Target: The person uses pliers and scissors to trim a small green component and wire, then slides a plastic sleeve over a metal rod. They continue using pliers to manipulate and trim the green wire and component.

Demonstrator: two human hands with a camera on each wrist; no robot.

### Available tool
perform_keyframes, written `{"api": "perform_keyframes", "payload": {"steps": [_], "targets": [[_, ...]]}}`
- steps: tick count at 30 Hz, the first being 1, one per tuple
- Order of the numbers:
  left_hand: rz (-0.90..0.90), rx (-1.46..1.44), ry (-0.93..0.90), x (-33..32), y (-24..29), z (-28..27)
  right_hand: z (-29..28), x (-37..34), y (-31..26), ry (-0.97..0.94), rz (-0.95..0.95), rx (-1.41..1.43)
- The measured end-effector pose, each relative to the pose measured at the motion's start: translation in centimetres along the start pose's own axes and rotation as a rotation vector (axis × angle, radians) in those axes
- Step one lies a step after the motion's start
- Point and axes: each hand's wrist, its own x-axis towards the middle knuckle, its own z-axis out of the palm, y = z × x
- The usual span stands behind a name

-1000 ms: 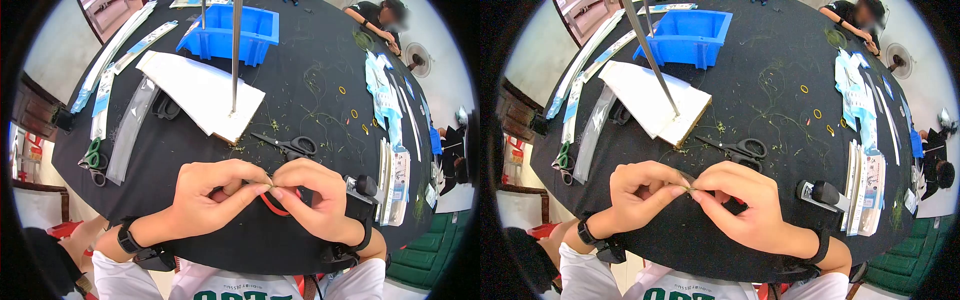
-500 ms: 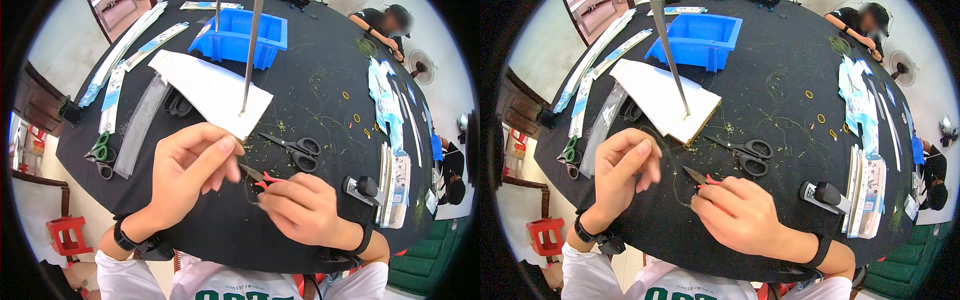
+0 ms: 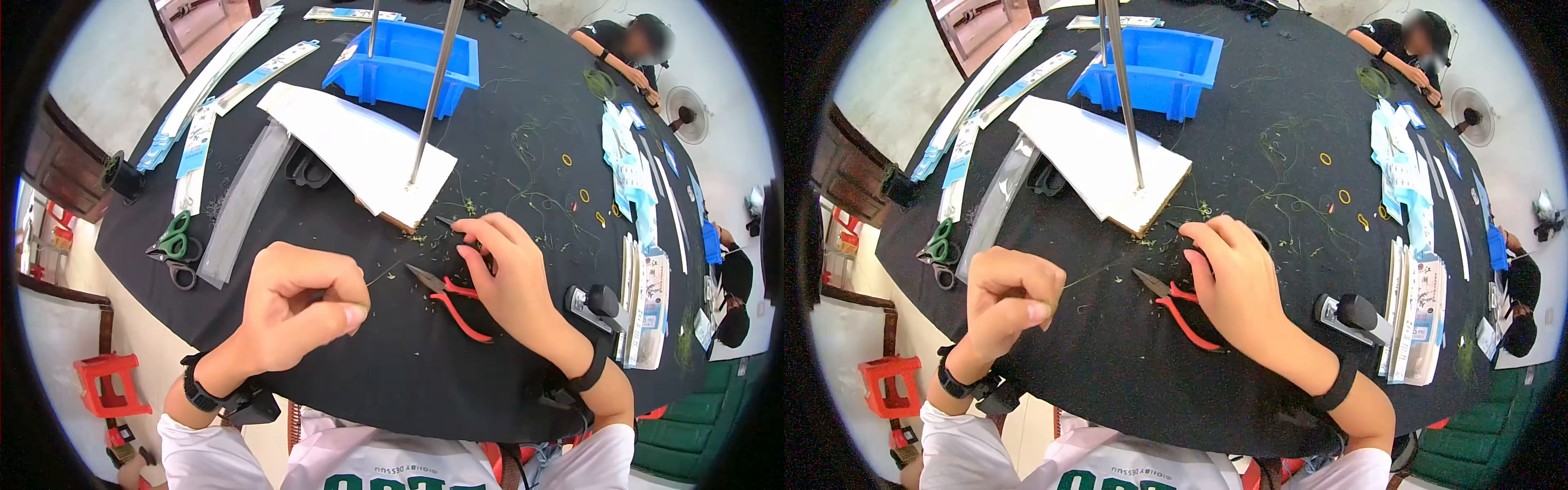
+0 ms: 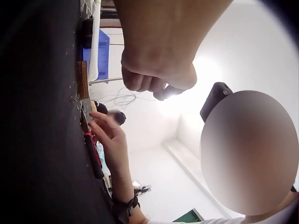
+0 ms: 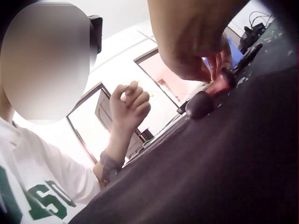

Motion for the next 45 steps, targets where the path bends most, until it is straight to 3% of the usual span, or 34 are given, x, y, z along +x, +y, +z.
{"api": "perform_keyframes", "payload": {"steps": [13,16,17,20,24,26,28,31,34,37,40,43,45], "targets": [[0.139,0.237,-0.005,-0.5,0.5,-0.7,0.9,1.7,0.4,-0.104,-0.147,0.018],[0.196,0.528,0.153,-0.7,0.4,-1.0,0.8,1.7,0.5,-0.132,-0.122,0.025],[0.115,0.665,0.192,-0.8,0.9,-1.0,0.6,1.8,0.5,-0.138,-0.125,0.018],[0.179,1.136,0.496,-0.2,0.5,-0.1,0.1,1.8,0.4,-0.141,-0.091,0.107],[0.163,1.207,0.493,0.3,0.8,0.8,-1.4,1.7,-0.8,-0.232,0.028,0.279],[0.171,0.963,0.172,0.5,0.8,1.5,-1.8,1.4,-1.5,-0.253,0.017,0.389],[0.2,0.78,0.041,1.0,-0.1,3.2,-2.0,1.0,-2.1,-0.257,0.036,0.494],[0.041,0.611,-0.019,1.3,-0.7,3.8,-2.2,0.5,-2.3,-0.286,0.076,0.573],[0.044,0.623,-0.011,1.7,-0.7,3.9,-2.9,0.2,-2.6,-0.36,0.369,0.92],[0.201,0.678,-0.013,1.9,-1.1,4.0,-3.1,0.0,-2.2,-0.448,0.425,1.067],[0.139,0.669,-0.003,1.9,-0.7,4.1,-3.0,-0.1,-2.4,-0.377,0.465,1.133],[0.039,0.52,0.057,2.0,-0.9,4.1,-3.1,-0.3,-2.7,-0.258,0.194,0.773],[-0.095,0.402,0.062,2.0,-0.9,4.2,-2.7,-0.5,-2.2,-0.114,-0.117,0.423]]}}
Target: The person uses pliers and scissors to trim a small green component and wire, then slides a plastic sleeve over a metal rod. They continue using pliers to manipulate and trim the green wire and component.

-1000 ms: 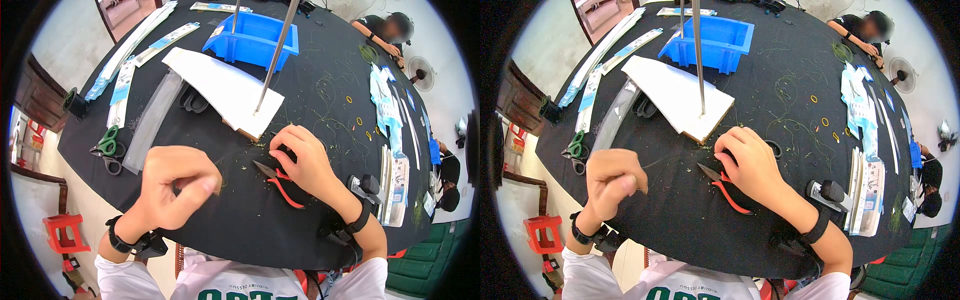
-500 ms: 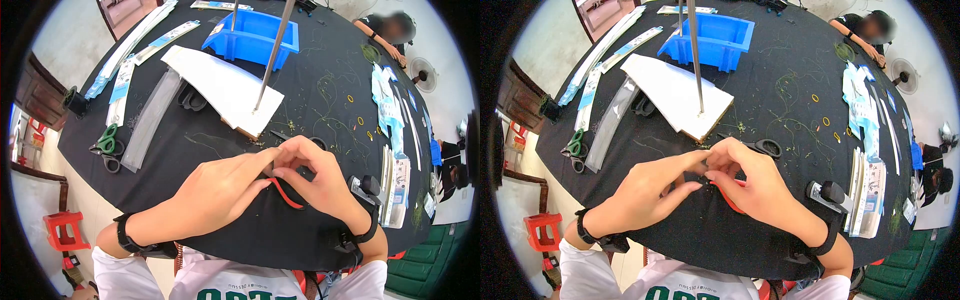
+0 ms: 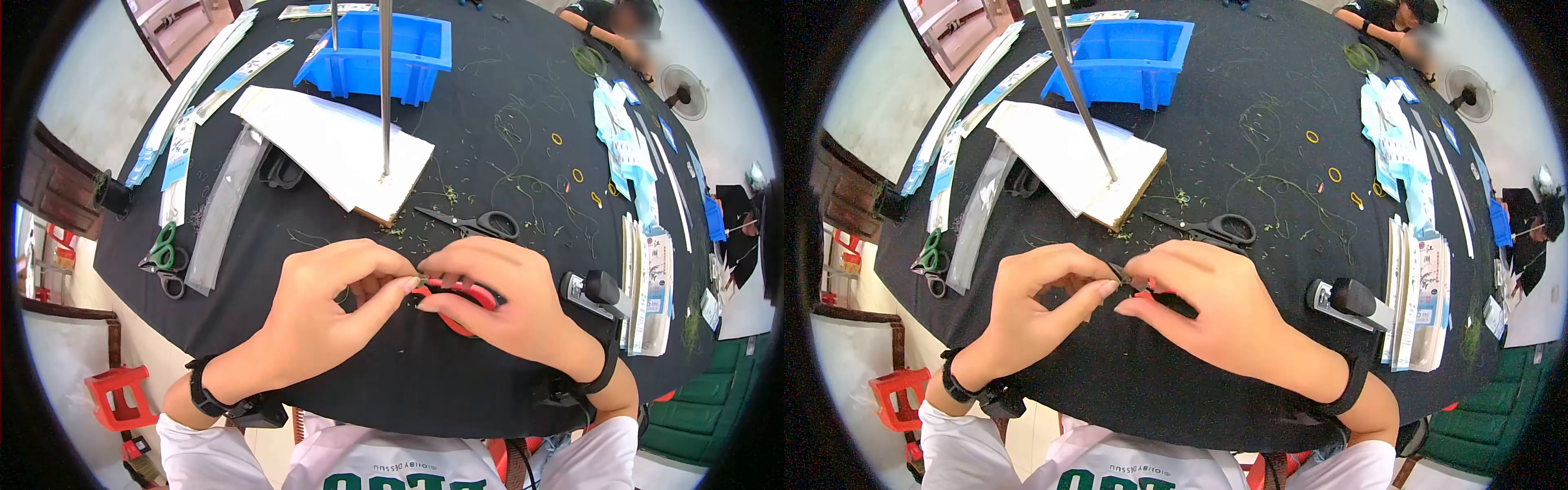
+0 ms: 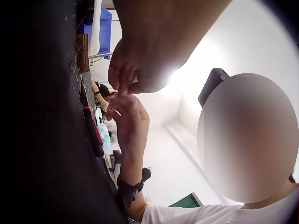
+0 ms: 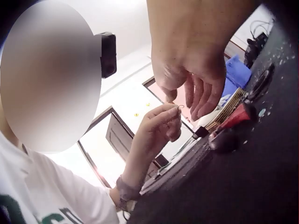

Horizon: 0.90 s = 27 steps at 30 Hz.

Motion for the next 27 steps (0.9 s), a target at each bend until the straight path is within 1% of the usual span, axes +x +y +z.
{"api": "perform_keyframes", "payload": {"steps": [1,2,4,7,8,10,13,14,17,18,21,22,23,25,27], "targets": [[-0.067,-0.058,-0.014,0.0,0.0,0.1,0.1,-0.1,0.4,0.028,-0.15,-0.19],[-0.083,-0.067,-0.023,0.1,0.1,0.1,0.1,-0.3,0.6,0.043,-0.19,-0.205],[-0.115,-0.083,-0.042,0.2,0.2,0.2,0.0,-0.3,0.6,0.059,-0.206,-0.216],[0.111,0.23,-0.176,0.6,-0.2,-1.1,-0.4,-0.3,0.7,0.077,-0.183,-0.256],[0.034,0.033,-0.194,0.6,-0.4,-1.3,-0.5,-0.3,0.7,0.082,-0.168,-0.274],[-0.125,-0.36,-0.228,0.4,-0.9,-1.4,-0.6,-0.4,0.7,0.067,-0.202,-0.332],[-0.354,-0.946,-0.071,0.4,0.5,-0.8,-0.4,-0.5,0.4,0.045,-0.255,-0.381],[-0.314,-0.963,-0.08,0.5,0.4,-0.8,-0.3,-0.5,0.2,0.038,-0.275,-0.392],[-0.226,-0.509,-0.014,0.4,0.9,-0.1,-0.4,-0.6,-0.3,0.03,-0.283,-0.397],[-0.254,-0.408,-0.007,0.4,1.0,0.2,-0.4,-0.6,-0.3,0.041,-0.284,-0.379],[-0.029,0.015,-0.072,0.1,0.0,0.2,-0.3,-0.6,-0.1,0.066,-0.273,-0.335],[0.0,0.06,-0.104,0.2,0.1,0.1,-0.3,-0.6,-0.1,0.068,-0.263,-0.327],[-0.084,0.004,-0.126,0.2,0.4,0.0,-0.4,-0.6,0.0,0.07,-0.254,-0.32],[-0.254,-0.108,-0.169,0.3,0.9,-0.1,-0.4,-0.6,0.2,0.016,-0.241,-0.318],[-0.266,-0.208,-0.16,0.2,0.3,0.1,-0.7,-0.7,0.2,-0.036,-0.231,-0.317]]}}
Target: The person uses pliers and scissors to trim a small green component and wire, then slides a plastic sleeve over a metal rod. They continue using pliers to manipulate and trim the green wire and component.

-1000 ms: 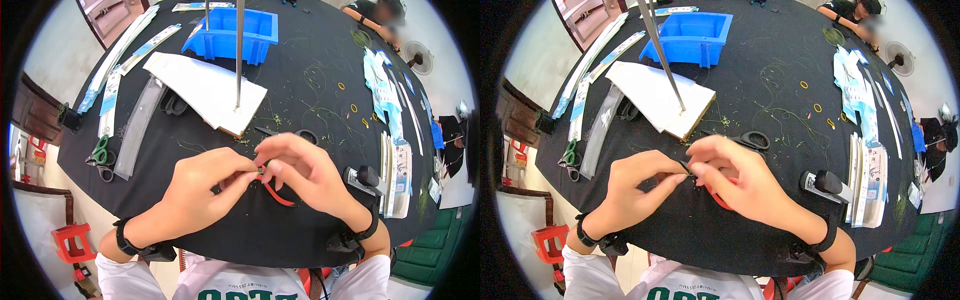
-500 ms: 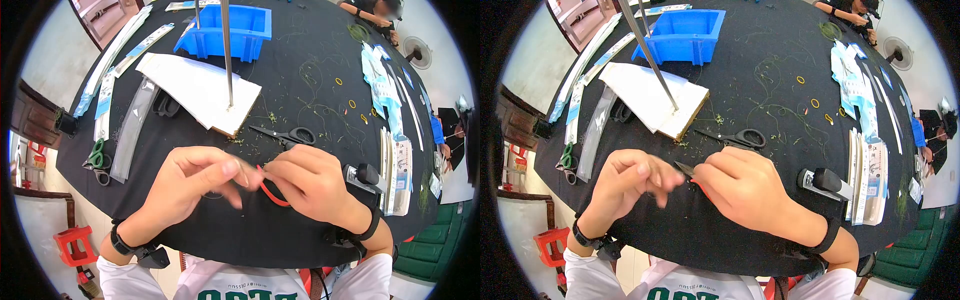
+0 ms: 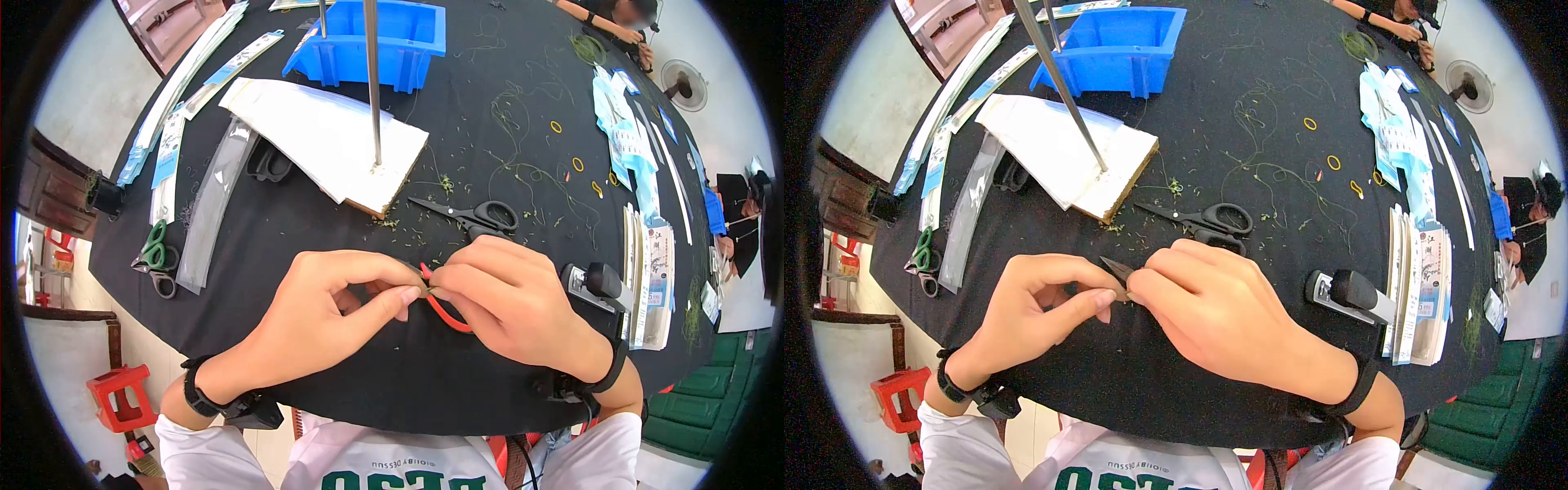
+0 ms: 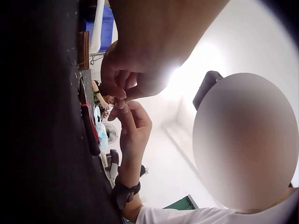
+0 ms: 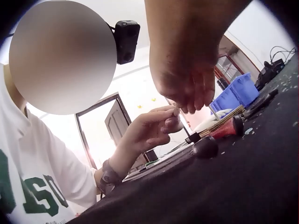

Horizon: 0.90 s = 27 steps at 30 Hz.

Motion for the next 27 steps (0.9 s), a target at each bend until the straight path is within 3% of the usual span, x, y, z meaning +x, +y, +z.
{"api": "perform_keyframes", "payload": {"steps": [7,11,14,17,21,24,27], "targets": [[-0.035,-0.146,-0.034,0.4,-1.0,0.0,0.2,0.1,0.4,-0.019,-0.055,-0.05],[-0.201,-0.28,-0.012,0.6,-0.4,0.1,0.5,0.0,0.9,0.047,-0.056,-0.069],[-0.274,-0.399,0.059,0.7,-0.5,0.1,0.3,-0.2,0.3,0.049,0.151,-0.062],[-0.296,-0.486,0.109,0.8,-1.0,-0.1,-0.5,-0.4,-0.7,-0.199,0.229,-0.148],[-0.334,-0.569,0.14,1.1,-0.8,-0.1,0.4,-1.1,-1.4,-0.339,0.225,-0.217],[-0.36,-0.623,0.154,1.1,-0.7,0.0,1.0,-1.3,-1.1,-0.236,0.224,-0.232],[-0.337,-0.638,0.158,1.1,-0.8,-0.2,0.8,-1.7,-0.4,-0.052,0.395,0.021]]}}
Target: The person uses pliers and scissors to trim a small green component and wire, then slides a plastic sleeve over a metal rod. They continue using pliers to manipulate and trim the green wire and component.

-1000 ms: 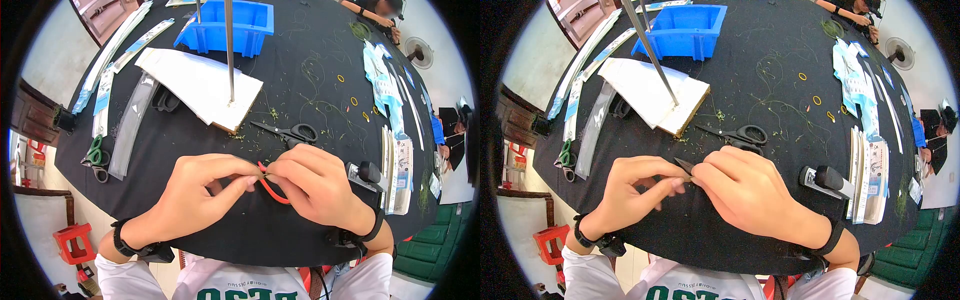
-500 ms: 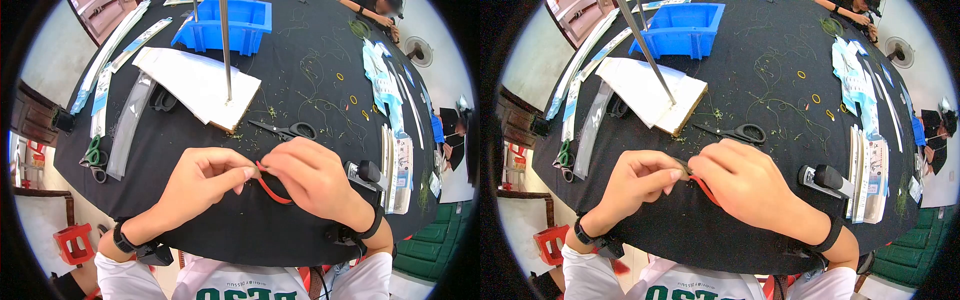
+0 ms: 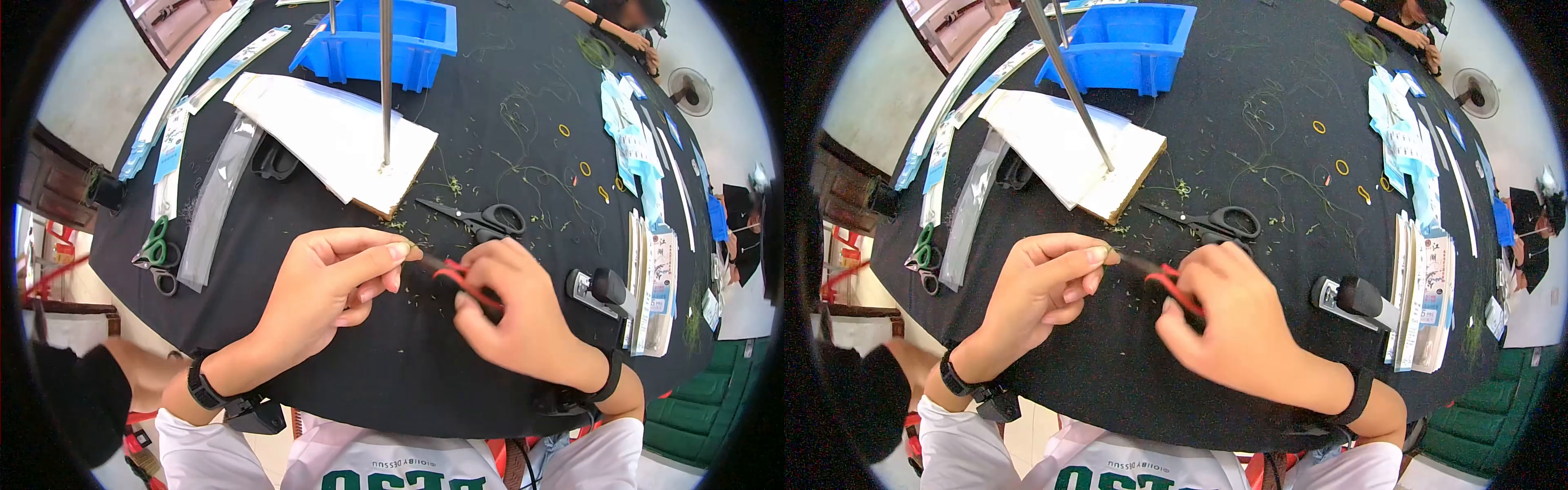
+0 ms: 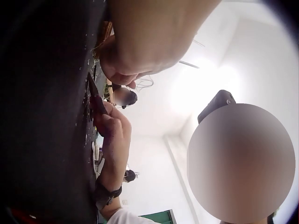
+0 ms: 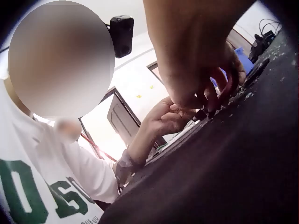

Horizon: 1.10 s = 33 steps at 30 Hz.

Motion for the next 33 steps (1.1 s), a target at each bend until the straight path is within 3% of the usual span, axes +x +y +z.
{"api": "perform_keyframes", "payload": {"steps": [1,4,8,11,15,21,27,30,33], "targets": [[0.014,0.001,-0.005,0.0,0.0,0.0,-0.1,0.1,0.5,0.051,0.057,0.095],[0.063,0.157,-0.013,-0.7,0.1,0.5,-1.1,0.8,0.0,0.051,0.457,0.518],[0.303,0.388,-0.057,-1.0,-0.8,1.2,-0.6,0.8,-0.2,0.098,0.284,0.779],[0.437,0.472,-0.064,-0.9,-1.5,1.1,-0.7,0.9,-0.2,0.093,0.143,0.59],[0.464,0.566,-0.057,-0.9,-1.3,1.1,-1.1,0.8,-0.3,0.094,0.014,0.458],[0.376,0.547,-0.059,-1.3,-0.6,1.4,-0.5,0.7,-0.4,0.195,-0.099,0.284],[0.427,0.444,-0.071,-0.8,-1.4,1.1,-0.4,0.8,0.0,0.248,-0.241,0.206],[0.459,0.463,-0.048,-0.8,-1.3,1.2,-0.5,0.8,-0.2,0.228,-0.209,0.217],[0.499,0.73,-0.074,-1.3,-0.6,0.8,-0.4,0.8,-0.2,0.23,-0.128,0.338]]}}
